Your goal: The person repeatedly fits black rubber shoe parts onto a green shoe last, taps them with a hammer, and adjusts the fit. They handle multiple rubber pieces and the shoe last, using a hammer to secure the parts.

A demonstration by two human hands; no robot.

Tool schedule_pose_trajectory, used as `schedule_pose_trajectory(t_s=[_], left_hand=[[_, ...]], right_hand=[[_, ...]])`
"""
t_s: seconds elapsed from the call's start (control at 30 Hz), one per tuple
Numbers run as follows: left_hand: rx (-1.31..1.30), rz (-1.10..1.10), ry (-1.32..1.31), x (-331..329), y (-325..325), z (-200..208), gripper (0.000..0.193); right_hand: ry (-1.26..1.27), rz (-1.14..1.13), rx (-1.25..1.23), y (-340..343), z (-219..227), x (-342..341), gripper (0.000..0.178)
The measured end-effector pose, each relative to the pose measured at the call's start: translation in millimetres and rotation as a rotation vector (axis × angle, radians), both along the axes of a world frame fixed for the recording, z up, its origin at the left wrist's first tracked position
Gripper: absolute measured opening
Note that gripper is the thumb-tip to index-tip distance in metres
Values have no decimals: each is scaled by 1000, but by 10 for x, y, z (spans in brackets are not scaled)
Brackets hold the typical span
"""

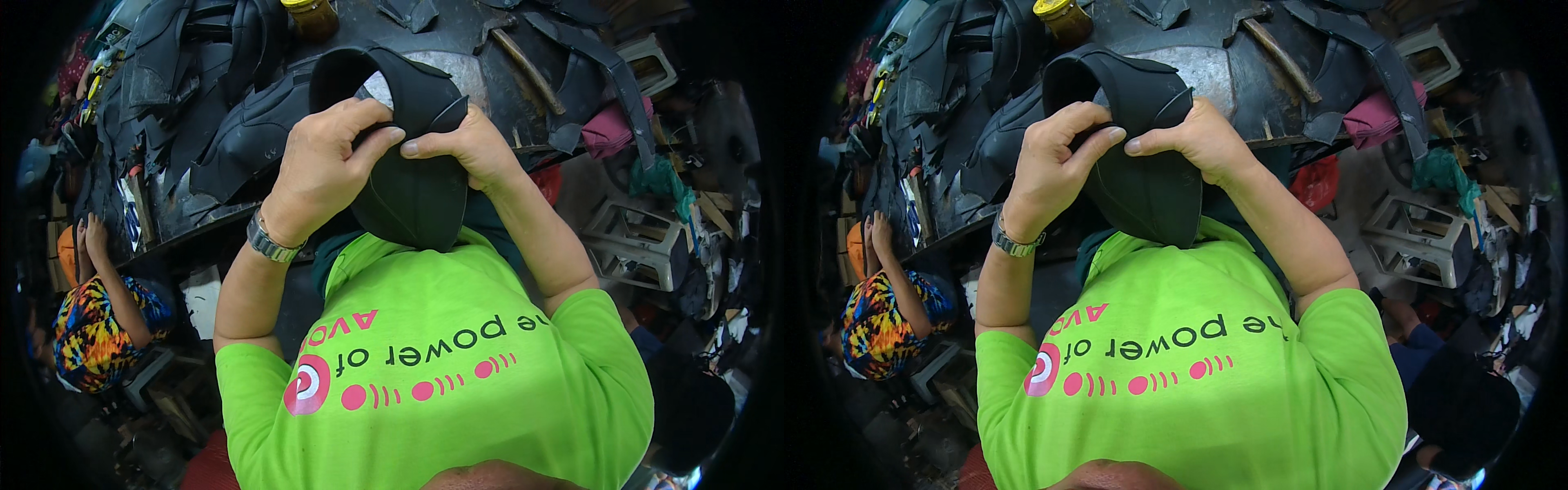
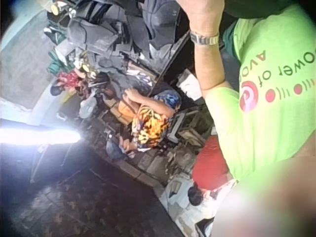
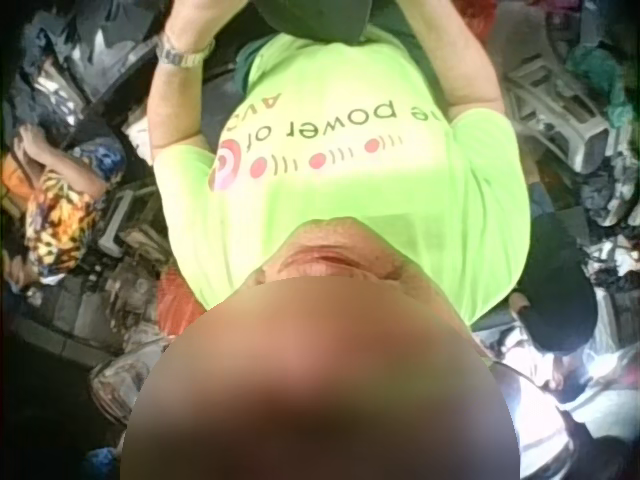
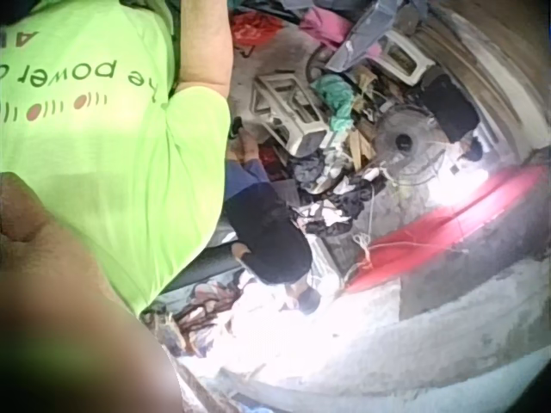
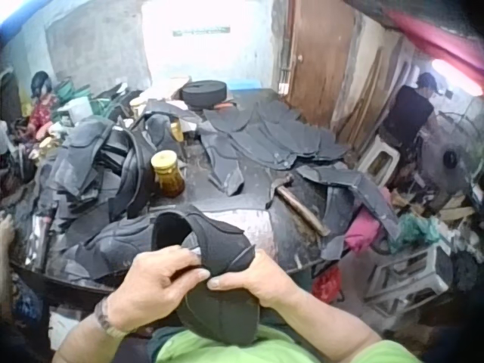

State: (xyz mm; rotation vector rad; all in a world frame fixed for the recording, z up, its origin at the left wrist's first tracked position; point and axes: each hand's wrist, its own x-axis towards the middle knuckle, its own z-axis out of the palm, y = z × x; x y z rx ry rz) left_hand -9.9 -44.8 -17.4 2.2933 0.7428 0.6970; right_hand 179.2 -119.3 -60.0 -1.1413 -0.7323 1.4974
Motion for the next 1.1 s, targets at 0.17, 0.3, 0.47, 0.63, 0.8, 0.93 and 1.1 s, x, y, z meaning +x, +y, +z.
schedule_pose_trajectory(t_s=[0.17,0.3,0.47,0.63,0.8,0.93,1.1], left_hand=[[315,81,-235,-82,-25,-109,60],[-695,169,-709,-167,47,-390,92],[-1298,39,-830,-116,-15,-641,73],[-1022,196,-808,30,-61,-591,56],[-935,290,-829,114,-84,-677,54],[-922,331,-814,94,-69,-810,52],[-883,337,-808,91,-59,-873,51]], right_hand=[[182,16,128,-16,19,197,43],[329,-26,138,-19,-26,357,43],[276,-99,26,-24,-84,402,39],[193,-234,39,-76,-89,384,34],[177,-269,-33,-163,-108,323,29],[205,-263,-40,-215,-97,267,25],[165,-307,-53,-240,-54,205,20]])
